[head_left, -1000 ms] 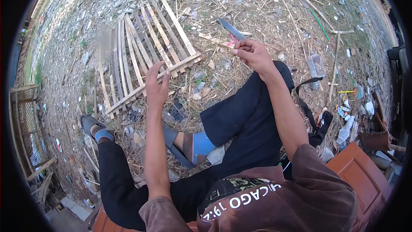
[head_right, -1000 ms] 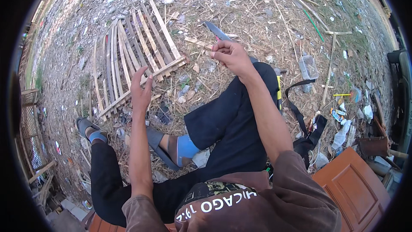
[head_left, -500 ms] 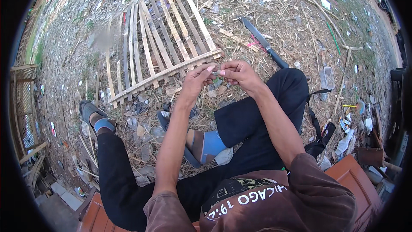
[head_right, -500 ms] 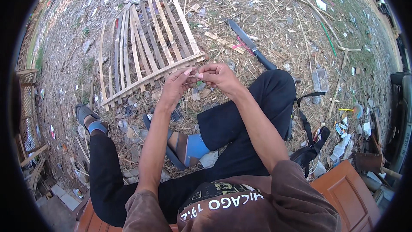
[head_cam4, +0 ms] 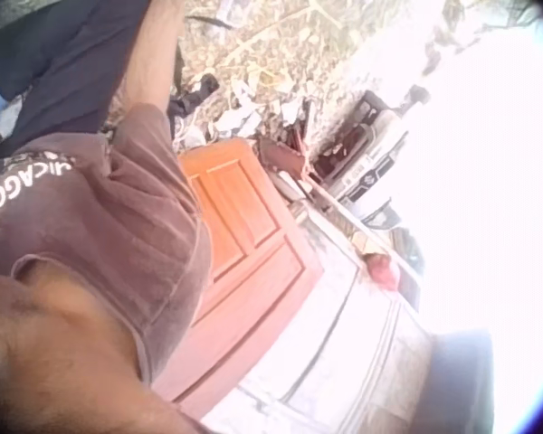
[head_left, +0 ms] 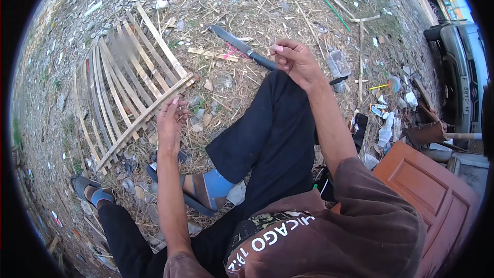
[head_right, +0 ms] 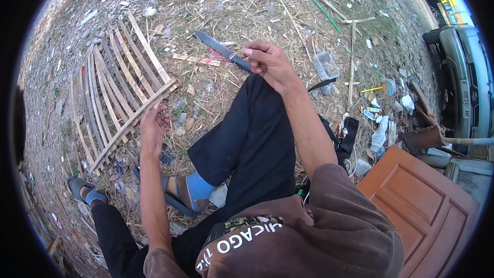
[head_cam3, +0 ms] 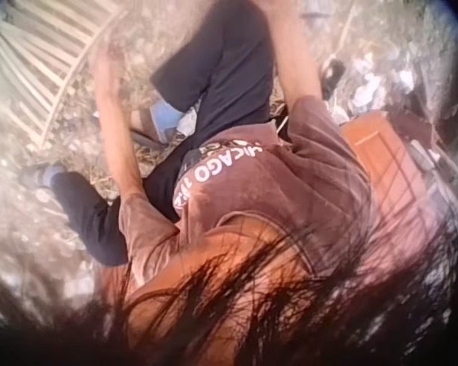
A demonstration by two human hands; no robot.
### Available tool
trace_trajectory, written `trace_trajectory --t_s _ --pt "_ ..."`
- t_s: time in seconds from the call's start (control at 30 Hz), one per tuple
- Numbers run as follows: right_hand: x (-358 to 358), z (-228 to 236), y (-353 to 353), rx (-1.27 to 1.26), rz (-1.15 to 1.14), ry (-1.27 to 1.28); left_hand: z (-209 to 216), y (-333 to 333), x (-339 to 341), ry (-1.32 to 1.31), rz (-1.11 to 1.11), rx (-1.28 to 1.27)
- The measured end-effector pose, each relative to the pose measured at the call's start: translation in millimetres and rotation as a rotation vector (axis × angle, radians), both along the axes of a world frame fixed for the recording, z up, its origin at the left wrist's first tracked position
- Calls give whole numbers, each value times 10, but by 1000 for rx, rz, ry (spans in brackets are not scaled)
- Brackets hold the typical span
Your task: The person assembles a bamboo lattice by hammering nails into cross-members using a hammer and placing small nails from a container.
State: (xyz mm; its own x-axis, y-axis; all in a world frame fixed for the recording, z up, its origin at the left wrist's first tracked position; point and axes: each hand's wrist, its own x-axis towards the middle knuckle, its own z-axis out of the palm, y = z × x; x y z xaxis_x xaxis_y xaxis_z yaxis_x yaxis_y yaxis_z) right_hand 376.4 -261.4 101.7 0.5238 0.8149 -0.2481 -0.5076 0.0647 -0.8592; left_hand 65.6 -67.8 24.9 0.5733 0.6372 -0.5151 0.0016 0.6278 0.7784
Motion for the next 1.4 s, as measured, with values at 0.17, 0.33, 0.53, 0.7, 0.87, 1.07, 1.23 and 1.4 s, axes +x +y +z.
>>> trace_trajectory --t_s 0.17,0.33,0.53,0.7,0.87,1.07,1.23,1.4 --pt "1286 89 -1347 -403 -352 -276 13 -112 69 2 30 -27" --pt "1752 -59 -2110 -619 -471 -362 -18 -139 5 12 15 -27" --pt "1831 -443 -2316 -905 -426 -465 46 -122 -35 17 30 5" --pt "1897 -539 -2418 -934 -403 -447 70 -130 22 12 64 19" --pt "1805 -435 -2060 -924 -494 -526 77 -113 13 66 80 38" --pt "281 -78 -703 -458 -343 -589 33 -179 171 128 -48 322" --pt "-1233 -124 314 -250 -47 -463 198 -339 253 -29 -82 450" --pt "-1614 -163 511 -313 42 -560 215 -360 261 -35 -260 348"
